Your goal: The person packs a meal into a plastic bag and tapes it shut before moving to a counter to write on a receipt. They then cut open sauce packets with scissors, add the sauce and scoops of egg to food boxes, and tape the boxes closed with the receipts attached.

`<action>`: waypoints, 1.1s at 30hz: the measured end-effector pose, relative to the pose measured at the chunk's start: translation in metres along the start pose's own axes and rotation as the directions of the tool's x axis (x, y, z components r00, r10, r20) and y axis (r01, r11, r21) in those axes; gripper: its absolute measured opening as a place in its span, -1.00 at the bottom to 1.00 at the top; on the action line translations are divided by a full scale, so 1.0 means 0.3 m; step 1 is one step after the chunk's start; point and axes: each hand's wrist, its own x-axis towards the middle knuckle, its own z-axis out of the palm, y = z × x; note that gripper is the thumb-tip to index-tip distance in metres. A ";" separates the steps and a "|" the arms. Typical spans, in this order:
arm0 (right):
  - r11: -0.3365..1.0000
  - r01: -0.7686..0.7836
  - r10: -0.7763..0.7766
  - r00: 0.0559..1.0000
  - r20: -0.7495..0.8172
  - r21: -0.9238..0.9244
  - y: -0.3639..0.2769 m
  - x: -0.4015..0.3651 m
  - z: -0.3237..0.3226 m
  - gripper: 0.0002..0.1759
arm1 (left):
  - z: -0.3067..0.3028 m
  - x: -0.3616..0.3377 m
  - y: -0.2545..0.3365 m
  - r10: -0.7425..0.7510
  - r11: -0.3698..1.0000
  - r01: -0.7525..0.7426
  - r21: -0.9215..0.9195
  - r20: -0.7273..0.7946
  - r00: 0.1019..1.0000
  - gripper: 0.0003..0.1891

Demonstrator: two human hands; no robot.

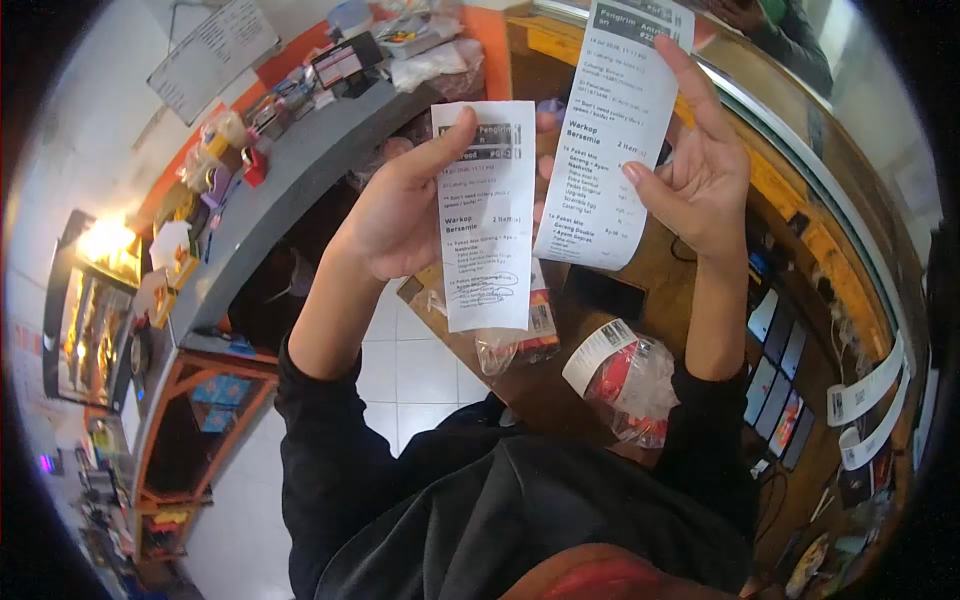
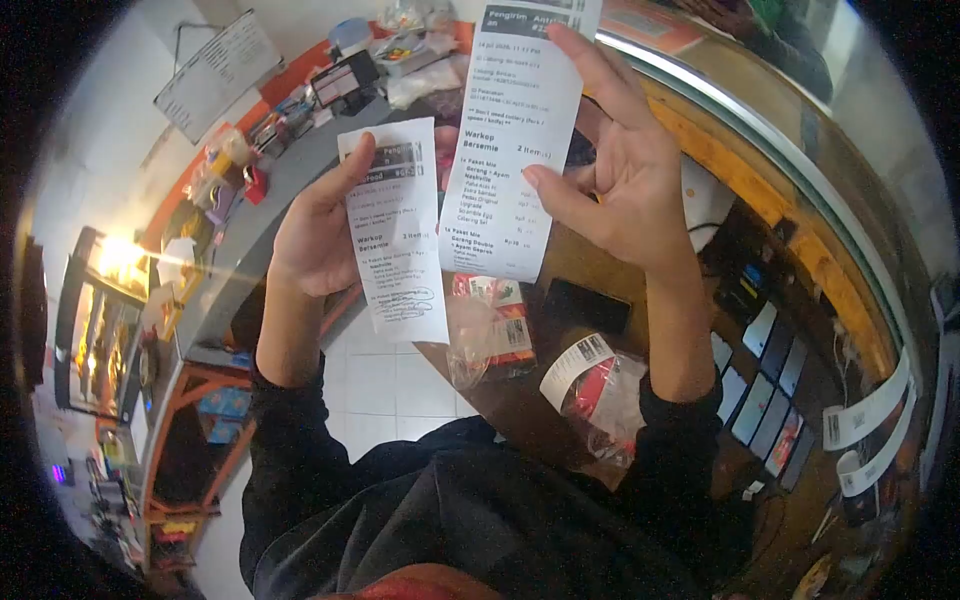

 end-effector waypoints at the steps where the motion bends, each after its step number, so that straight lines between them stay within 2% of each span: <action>1: 1.000 0.004 -0.004 1.000 0.003 0.022 0.009 0.012 0.016 -0.24 | -0.003 -0.023 0.005 0.024 1.000 -0.024 -0.003 -0.013 1.000 -0.47; 4: 0.998 -0.028 0.025 0.999 0.047 0.062 0.026 0.042 0.071 -0.22 | -0.026 -0.087 0.023 0.007 0.999 -0.011 -0.045 -0.068 0.998 -0.48; 6: 0.996 -0.043 0.036 0.996 0.086 0.078 0.033 0.065 0.111 -0.21 | -0.061 -0.122 0.023 0.042 0.977 -0.025 -0.212 0.078 0.996 -0.51; 7: 0.995 -0.064 0.055 0.992 0.110 0.080 0.038 0.075 0.129 -0.20 | -0.066 -0.139 0.032 0.051 0.978 -0.036 -0.208 0.066 0.997 -0.51; 10: 0.997 -0.078 0.071 0.982 0.175 0.029 0.067 0.098 0.166 -0.16 | -0.080 -0.186 0.044 0.041 0.993 -0.052 -0.109 -0.107 0.993 -0.56; 11: 0.996 -0.080 0.071 0.979 0.190 0.041 0.076 0.108 0.188 -0.16 | -0.084 -0.200 0.043 0.051 0.992 -0.064 -0.112 -0.123 0.991 -0.56; 13: 0.998 -0.061 0.054 0.973 0.226 0.025 0.094 0.129 0.234 -0.11 | -0.083 -0.229 0.038 0.109 0.994 -0.110 0.015 -0.296 0.949 -0.59; 14: 0.997 -0.071 0.058 0.965 0.255 0.041 0.105 0.139 0.254 -0.11 | -0.098 -0.252 0.036 0.125 0.991 -0.130 0.005 -0.322 0.938 -0.59; 16: 0.992 -0.076 0.042 0.953 0.301 0.103 0.136 0.154 0.288 -0.04 | -0.142 -0.292 0.033 0.070 0.985 -0.108 -0.136 -0.254 0.965 -0.63; 17: 0.989 -0.091 0.047 0.944 0.327 0.121 0.150 0.160 0.311 -0.04 | -0.165 -0.311 0.027 0.081 0.981 -0.127 -0.148 -0.282 0.956 -0.63; 20: 0.988 -0.100 0.049 0.924 0.379 0.114 0.219 0.172 0.375 0.04 | -0.223 -0.354 0.030 0.068 0.931 -0.153 -0.332 -0.253 0.965 -0.64; 24: 0.985 -0.118 0.065 0.930 0.363 0.126 0.296 0.210 0.494 0.06 | -0.323 -0.424 0.059 0.117 0.943 -0.210 -0.260 -0.331 0.936 -0.59; 26: 0.960 -0.252 0.182 0.889 0.419 0.119 0.334 0.252 0.576 0.09 | -0.399 -0.465 0.082 0.144 0.949 -0.234 -0.209 -0.371 0.917 -0.57; 27: 0.957 -0.255 0.174 0.889 0.424 0.140 0.371 0.276 0.627 0.09 | -0.446 -0.496 0.096 0.163 0.954 -0.248 -0.167 -0.406 0.899 -0.55; 28: 0.925 -0.312 0.187 0.870 0.456 0.215 0.411 0.297 0.682 0.08 | -0.504 -0.534 0.118 0.171 0.939 -0.261 -0.224 -0.357 0.918 -0.52; 29: 0.884 -0.372 0.199 0.848 0.491 0.285 0.445 0.301 0.718 0.08 | -0.535 -0.557 0.125 0.163 0.939 -0.262 -0.222 -0.381 0.910 -0.52; 31: 0.855 -0.362 0.140 0.850 0.507 0.371 0.554 0.359 0.886 0.04 | -0.652 -0.645 0.188 0.229 0.913 -0.335 -0.233 -0.385 0.894 -0.55; 33: 0.760 -0.482 0.177 0.799 0.575 0.436 0.648 0.407 1.050 0.03 | -0.791 -0.750 0.240 0.233 0.906 -0.339 -0.251 -0.373 0.898 -0.53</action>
